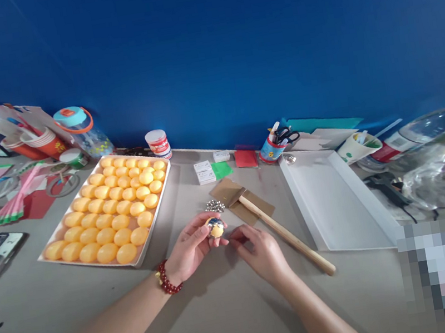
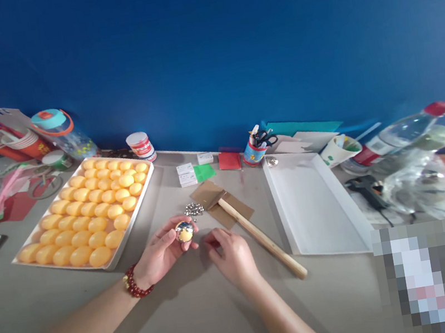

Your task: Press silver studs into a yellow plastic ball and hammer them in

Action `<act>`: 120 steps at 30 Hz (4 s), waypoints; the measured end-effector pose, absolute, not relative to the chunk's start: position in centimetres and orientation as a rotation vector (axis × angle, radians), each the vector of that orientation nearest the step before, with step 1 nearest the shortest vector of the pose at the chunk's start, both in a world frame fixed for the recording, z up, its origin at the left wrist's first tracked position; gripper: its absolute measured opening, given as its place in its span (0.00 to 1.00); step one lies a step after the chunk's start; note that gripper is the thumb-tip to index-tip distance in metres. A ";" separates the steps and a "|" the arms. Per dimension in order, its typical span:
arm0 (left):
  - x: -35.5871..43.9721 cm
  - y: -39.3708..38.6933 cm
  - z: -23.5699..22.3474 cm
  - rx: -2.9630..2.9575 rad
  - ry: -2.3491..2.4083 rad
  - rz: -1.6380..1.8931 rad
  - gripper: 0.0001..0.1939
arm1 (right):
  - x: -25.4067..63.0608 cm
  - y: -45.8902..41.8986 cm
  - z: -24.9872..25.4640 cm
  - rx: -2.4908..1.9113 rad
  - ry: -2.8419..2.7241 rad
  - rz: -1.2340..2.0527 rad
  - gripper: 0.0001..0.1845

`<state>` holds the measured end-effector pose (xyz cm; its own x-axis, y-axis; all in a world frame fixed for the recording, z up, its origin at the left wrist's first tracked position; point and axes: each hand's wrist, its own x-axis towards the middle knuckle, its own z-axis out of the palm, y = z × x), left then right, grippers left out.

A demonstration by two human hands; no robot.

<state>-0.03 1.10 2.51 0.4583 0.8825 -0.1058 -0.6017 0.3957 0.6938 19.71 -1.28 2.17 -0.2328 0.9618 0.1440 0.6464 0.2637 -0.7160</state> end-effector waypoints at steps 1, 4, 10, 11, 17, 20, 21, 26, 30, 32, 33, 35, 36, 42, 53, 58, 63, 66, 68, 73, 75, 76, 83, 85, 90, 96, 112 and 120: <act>-0.1 1.0 2.5 0.636 0.505 0.975 0.17 | 19.8 -1.3 2.3 -1.467 -1.902 0.781 0.08; -0.3 0.9 2.4 0.645 0.500 0.933 0.20 | 19.9 -1.5 2.6 -1.442 -1.720 0.940 0.10; -0.3 0.8 2.5 0.676 0.517 0.901 0.17 | 19.9 -1.5 2.7 -1.274 -1.461 1.066 0.03; -0.3 0.8 2.5 0.684 0.524 0.897 0.17 | 19.9 -1.5 2.8 -1.265 -1.437 1.077 0.04; -0.4 0.7 2.3 0.718 0.515 0.859 0.17 | 20.0 -1.5 3.0 -1.200 -1.282 1.218 0.10; -0.4 0.7 2.3 0.731 0.498 0.860 0.16 | 20.1 -1.5 3.1 -1.174 -1.160 1.356 0.11; -0.4 0.6 2.3 0.738 0.493 0.863 0.15 | 20.1 -1.4 3.1 -1.164 -1.127 1.392 0.11; -0.2 0.5 2.4 0.861 0.483 0.943 0.16 | 20.1 -1.4 3.5 -1.137 -1.046 1.507 0.11; -0.1 0.6 2.5 1.144 0.520 1.076 0.17 | 20.1 -1.3 3.4 -1.148 -1.052 1.568 0.13; -0.1 0.6 2.5 1.264 0.534 1.109 0.17 | 20.1 -1.3 3.3 -1.160 -1.051 1.563 0.13; -0.2 0.6 2.4 1.299 0.540 1.111 0.17 | 20.2 -1.2 3.3 -1.171 -1.044 1.553 0.13; -0.2 0.6 2.4 1.326 0.545 1.108 0.18 | 20.3 -1.2 3.2 -1.195 -1.019 1.528 0.13; -0.3 0.5 2.3 1.323 0.545 1.107 0.18 | 20.3 -1.1 3.2 -1.207 -1.004 1.516 0.13; -0.3 0.3 2.3 1.054 0.499 0.929 0.17 | 20.2 -1.3 2.9 -1.200 -0.959 1.472 0.11; -0.1 0.3 2.2 0.854 0.488 0.916 0.13 | 20.2 -1.7 3.5 -1.065 -1.055 1.345 0.04; -0.1 0.4 2.2 0.879 0.491 0.907 0.13 | 19.9 -2.0 3.8 -0.983 -1.037 1.451 0.04; 0.2 0.3 2.5 0.938 0.464 0.925 0.13 | 19.6 -2.4 4.1 -0.917 -1.030 1.560 0.02; 0.3 0.3 2.7 0.949 0.454 0.938 0.13 | 19.5 -2.5 4.1 -0.921 -1.010 1.590 0.02; 0.4 0.3 2.8 0.950 0.450 0.942 0.13 | 19.5 -2.5 4.1 -0.925 -0.997 1.596 0.03; 0.4 0.3 2.8 0.941 0.439 0.940 0.13 | 19.5 -2.5 3.7 -0.916 -0.976 1.615 0.03; 0.4 0.3 2.7 0.939 0.437 0.940 0.13 | 19.5 -2.5 3.5 -0.921 -0.973 1.618 0.04; 0.4 0.3 2.7 0.938 0.435 0.941 0.13 | 19.4 -2.5 3.5 -0.924 -0.971 1.618 0.04; 0.5 0.3 2.7 0.934 0.432 0.944 0.13 | 19.4 -2.5 3.6 -0.948 -0.972 1.601 0.06; 0.5 0.3 2.8 0.938 0.433 0.951 0.13 | 19.4 -2.5 3.7 -0.953 -0.966 1.609 0.07; 0.5 0.3 2.8 0.945 0.447 0.956 0.13 | 19.4 -2.5 3.8 -0.969 -0.967 1.640 0.08; 0.5 0.2 2.7 0.949 0.439 0.950 0.13 | 19.4 -2.5 3.6 -0.961 -0.959 1.638 0.07; 0.2 0.1 1.9 0.963 0.495 0.952 0.16 | 19.6 -2.5 3.6 -0.983 -0.974 1.654 0.08; -0.1 0.4 1.9 1.221 0.523 0.965 0.15 | 19.6 -2.4 3.9 -0.988 -0.962 1.685 0.09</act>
<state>-0.12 0.38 1.94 0.5218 0.8397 0.1504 -0.3326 0.0379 0.9423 19.58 -2.39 3.92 -0.2467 0.9506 -0.1883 -0.3207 -0.2635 -0.9098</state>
